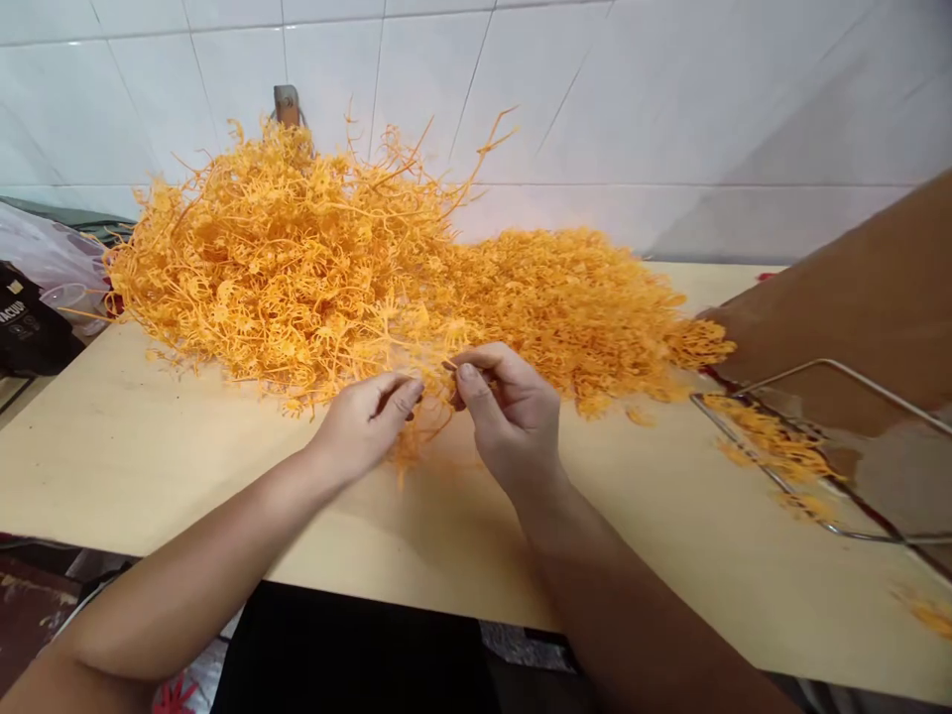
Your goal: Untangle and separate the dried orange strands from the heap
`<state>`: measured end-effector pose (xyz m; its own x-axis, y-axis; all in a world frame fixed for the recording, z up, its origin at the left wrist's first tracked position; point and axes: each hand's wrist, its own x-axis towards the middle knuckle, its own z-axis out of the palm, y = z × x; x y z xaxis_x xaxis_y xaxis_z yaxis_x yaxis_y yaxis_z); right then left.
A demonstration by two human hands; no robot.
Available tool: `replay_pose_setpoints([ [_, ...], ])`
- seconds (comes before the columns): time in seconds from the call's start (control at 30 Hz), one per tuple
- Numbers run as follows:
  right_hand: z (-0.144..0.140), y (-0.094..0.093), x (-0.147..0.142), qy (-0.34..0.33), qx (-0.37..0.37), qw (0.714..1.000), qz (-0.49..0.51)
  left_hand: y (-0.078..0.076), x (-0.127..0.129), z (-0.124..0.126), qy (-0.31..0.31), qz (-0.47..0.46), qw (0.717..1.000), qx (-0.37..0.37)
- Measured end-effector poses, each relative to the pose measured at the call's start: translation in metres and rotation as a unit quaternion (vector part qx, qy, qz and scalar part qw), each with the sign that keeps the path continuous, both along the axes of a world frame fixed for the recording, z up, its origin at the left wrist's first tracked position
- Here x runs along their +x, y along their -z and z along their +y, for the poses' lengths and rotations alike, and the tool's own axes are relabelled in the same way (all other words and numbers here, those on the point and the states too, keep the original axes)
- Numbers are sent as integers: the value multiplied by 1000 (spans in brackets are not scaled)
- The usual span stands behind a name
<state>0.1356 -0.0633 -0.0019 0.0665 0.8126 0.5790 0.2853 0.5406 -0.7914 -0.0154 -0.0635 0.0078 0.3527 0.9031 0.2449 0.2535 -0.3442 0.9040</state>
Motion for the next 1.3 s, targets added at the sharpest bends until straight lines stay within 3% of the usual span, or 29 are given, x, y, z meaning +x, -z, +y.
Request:
replay_pose_setpoints([
  [0.1, -5, 1, -3, -57, 3, 998, -42, 9, 4, 12, 16, -126, 984, -123],
  [0.23, -5, -1, -3, -133, -34, 985, -102, 12, 3, 18, 41, -192, 971, -139],
  [0.3, -3, -3, 1, -107, -64, 989, -80, 12, 3, 18, 43, -178, 973, -143],
  [0.4, 2, -7, 7, -2, -90, 996, 11, 13, 4, 16, 50, -122, 979, -156],
  [0.47, 6, -8, 10, 33, -93, 994, 56, 13, 5, 15, 73, -90, 981, -156],
  [0.53, 9, -7, 8, 8, -102, 993, 60, 13, 4, 14, 96, -72, 982, -148],
  [0.73, 14, -5, -3, -154, -172, 972, -32, 13, 2, 12, 162, -39, 978, -129],
  [0.87, 18, -7, 0, -157, -194, 968, 3, 15, 1, 12, 181, 4, 978, -104],
  [0.97, 22, -13, 3, -115, -185, 975, 43, 16, 2, 11, 175, 17, 978, -110],
  [1.07, 26, -21, 2, -103, -189, 974, 72, 13, 2, 9, 178, -63, 970, -151],
  [1.17, 34, -23, -3, -166, -235, 955, 75, 2, -4, 8, 186, -165, 953, -172],
  [1.3, 40, -5, -19, -247, -306, 918, 63, -16, -24, 13, 114, -239, 959, -105],
])
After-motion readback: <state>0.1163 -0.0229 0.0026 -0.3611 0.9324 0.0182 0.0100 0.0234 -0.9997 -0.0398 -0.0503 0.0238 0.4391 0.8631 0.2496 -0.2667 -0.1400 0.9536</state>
